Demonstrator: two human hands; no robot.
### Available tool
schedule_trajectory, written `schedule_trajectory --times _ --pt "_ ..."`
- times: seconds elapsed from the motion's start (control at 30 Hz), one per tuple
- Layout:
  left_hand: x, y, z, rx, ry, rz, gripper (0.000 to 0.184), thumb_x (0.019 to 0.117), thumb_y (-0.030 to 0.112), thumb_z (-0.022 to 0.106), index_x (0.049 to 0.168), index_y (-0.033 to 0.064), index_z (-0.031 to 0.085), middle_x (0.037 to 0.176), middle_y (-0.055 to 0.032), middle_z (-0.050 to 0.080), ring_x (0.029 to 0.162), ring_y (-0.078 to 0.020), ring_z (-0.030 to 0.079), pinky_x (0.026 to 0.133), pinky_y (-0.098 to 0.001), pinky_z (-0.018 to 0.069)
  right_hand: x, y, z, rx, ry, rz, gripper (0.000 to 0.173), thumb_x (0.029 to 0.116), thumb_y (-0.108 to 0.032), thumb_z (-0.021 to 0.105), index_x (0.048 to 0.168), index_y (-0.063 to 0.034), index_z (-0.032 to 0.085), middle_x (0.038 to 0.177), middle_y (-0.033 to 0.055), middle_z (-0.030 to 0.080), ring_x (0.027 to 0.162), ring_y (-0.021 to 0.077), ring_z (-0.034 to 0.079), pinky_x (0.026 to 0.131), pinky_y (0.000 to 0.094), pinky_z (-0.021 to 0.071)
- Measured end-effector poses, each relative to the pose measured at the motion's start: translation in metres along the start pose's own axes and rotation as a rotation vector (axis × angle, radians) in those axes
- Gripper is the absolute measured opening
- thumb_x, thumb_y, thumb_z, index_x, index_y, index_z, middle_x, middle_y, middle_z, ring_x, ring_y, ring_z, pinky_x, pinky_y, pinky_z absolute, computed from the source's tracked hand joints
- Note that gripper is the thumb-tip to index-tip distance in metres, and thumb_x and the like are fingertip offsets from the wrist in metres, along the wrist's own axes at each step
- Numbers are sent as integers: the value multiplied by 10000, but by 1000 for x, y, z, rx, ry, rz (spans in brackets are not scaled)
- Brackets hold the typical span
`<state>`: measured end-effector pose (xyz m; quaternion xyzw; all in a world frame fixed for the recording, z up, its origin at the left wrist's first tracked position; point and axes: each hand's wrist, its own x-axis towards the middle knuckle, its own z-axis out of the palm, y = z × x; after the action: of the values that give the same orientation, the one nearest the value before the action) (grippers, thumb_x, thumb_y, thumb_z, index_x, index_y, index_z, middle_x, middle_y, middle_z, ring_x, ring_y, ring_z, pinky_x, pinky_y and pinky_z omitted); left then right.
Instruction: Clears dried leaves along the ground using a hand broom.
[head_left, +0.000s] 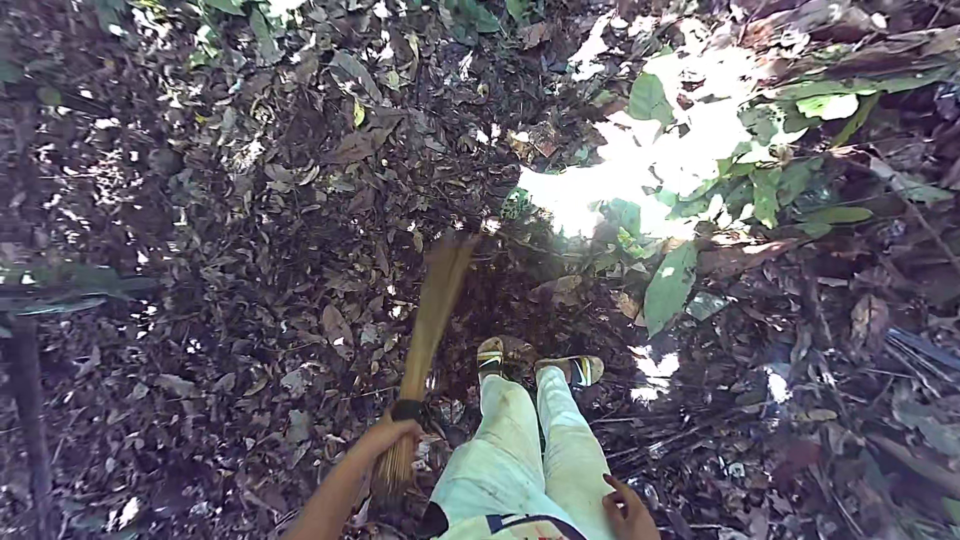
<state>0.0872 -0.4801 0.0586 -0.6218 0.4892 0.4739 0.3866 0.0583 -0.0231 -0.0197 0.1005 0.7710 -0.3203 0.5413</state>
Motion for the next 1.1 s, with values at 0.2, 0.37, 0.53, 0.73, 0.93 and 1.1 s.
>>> schedule_trajectory --times 0.2,0.37,0.53,0.73,0.93,1.1 --pt "137 104 57 -61 -21 102 433 1024 262 565 1359 -13 558 1240 -198 645 1088 -277 638 966 -468 506 10 -6 17 -8 63 4 430 995 -116 571 1387 60 570 1153 310 650 987 407 658 906 535 511" --pt "169 165 139 186 -211 275 822 892 110 725 1540 -2 233 1254 -251 605 1005 -299 691 897 -451 578 11 -10 34 67 197 61 437 1016 -124 548 1400 82 536 1244 335 611 1054 405 652 961 520 506" --pt "129 135 15 672 -81 286 944 868 275 802 1598 82 235 1361 -290 574 1251 -421 591 1065 -593 466 20 -43 67 26 265 118 432 1007 -187 567 1363 56 586 1200 324 624 1036 415 647 937 549 507" --pt "120 72 -121 416 62 78 877 896 209 781 1579 42 257 1386 -296 552 1251 -412 592 1064 -563 471 46 -106 93 -116 162 206 424 1002 -212 582 1359 15 610 1218 330 601 1049 448 628 916 594 489" --pt "196 185 -30 174 -184 238 669 918 173 714 1479 -15 402 1270 -252 623 1110 -336 657 981 -505 534 43 -136 121 -120 211 292 397 1000 -171 587 1332 43 621 1217 351 608 1084 478 622 951 608 477" --pt "196 268 23 408 -314 420 910 869 203 777 1566 4 227 1377 -275 557 1230 -363 610 1051 -516 498 35 -157 133 -26 291 288 385 1001 -138 574 1326 63 618 1158 348 628 1024 459 642 932 591 492"
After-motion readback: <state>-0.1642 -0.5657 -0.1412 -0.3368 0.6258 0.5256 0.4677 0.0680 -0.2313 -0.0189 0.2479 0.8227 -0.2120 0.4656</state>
